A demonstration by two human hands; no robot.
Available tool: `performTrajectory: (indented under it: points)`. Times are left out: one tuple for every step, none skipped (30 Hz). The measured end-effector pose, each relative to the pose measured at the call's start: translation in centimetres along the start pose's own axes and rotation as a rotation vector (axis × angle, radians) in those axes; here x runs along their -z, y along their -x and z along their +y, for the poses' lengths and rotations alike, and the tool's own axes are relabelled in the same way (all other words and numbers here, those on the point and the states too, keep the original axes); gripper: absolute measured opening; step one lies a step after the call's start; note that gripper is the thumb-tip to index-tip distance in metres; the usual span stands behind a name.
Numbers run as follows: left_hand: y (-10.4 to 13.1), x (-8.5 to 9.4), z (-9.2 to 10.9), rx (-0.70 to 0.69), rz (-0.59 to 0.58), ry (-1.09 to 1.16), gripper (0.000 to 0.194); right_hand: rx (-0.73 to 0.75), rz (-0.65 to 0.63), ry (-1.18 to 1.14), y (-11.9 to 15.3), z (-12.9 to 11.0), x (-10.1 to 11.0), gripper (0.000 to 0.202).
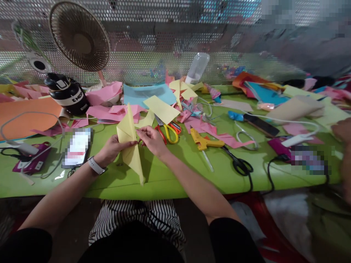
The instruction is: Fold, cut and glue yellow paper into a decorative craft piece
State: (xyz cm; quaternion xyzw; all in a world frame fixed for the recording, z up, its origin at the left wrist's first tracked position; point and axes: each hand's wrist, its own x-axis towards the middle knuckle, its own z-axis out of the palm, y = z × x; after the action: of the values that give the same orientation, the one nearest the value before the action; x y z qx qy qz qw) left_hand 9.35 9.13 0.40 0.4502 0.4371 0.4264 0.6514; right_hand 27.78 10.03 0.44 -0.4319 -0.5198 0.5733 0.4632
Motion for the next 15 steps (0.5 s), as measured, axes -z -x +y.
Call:
performTrajectory:
  points:
    - [-0.1, 0.0, -0.1, -0.03, 0.058, 0.04, 0.037, -0.023, -0.023, 0.028, -0.1, 0.1, 0.1, 0.04]
    - [-0.1, 0.0, -0.2, -0.06, 0.109, 0.076, 0.038, -0.063, -0.065, 0.048, -0.1, 0.2, 0.1, 0.039]
    - [-0.2, 0.0, -0.2, -0.087, 0.151, 0.107, 0.038, -0.114, -0.116, 0.059, -0.2, 0.3, 0.2, 0.039]
    - [-0.3, 0.0, -0.3, -0.107, 0.185, 0.13, 0.038, -0.166, -0.16, 0.065, -0.3, 0.4, 0.3, 0.038]
    - [-0.4, 0.0, -0.3, -0.116, 0.212, 0.148, 0.039, -0.206, -0.187, 0.07, -0.4, 0.5, 0.4, 0.037]
    - [-0.5, -0.1, -0.3, -0.11, 0.237, 0.163, 0.04, -0.228, -0.2, 0.083, -0.5, 0.6, 0.5, 0.035]
    - [-0.5, -0.1, -0.2, -0.09, 0.258, 0.176, 0.041, -0.229, -0.209, 0.106, -0.7, 0.6, 0.7, 0.032]
    - [-0.3, -0.2, -0.2, -0.059, 0.271, 0.188, 0.041, -0.218, -0.22, 0.139, -0.9, 0.6, 0.9, 0.029]
    - [0.0, -0.3, -0.1, -0.018, 0.273, 0.2, 0.041, -0.203, -0.237, 0.173, -1.2, 0.4, 1.3, 0.026]
    - [0.5, -0.4, 0.1, 0.037, 0.255, 0.212, 0.038, -0.189, -0.263, 0.204, -1.4, 0.3, 1.6, 0.025]
    - [1.2, -0.4, 0.2, 0.098, 0.216, 0.218, 0.036, -0.174, -0.29, 0.227, -1.6, 0.0, 2.0, 0.024]
    - [2.3, -0.4, 0.3, 0.17, 0.154, 0.227, 0.033, -0.158, -0.32, 0.25, -1.8, -0.2, 2.5, 0.024]
    - [3.5, -0.4, 0.4, 0.253, 0.067, 0.228, 0.032, -0.146, -0.351, 0.276, -2.0, -0.4, 2.9, 0.023]
    - [4.9, -0.3, 0.5, 0.322, -0.015, 0.209, 0.032, -0.138, -0.391, 0.31, -2.1, -0.5, 3.3, 0.021]
    - [6.5, -0.2, 0.6, 0.381, -0.104, 0.171, 0.033, -0.135, -0.439, 0.351, -2.2, -0.6, 3.8, 0.019]
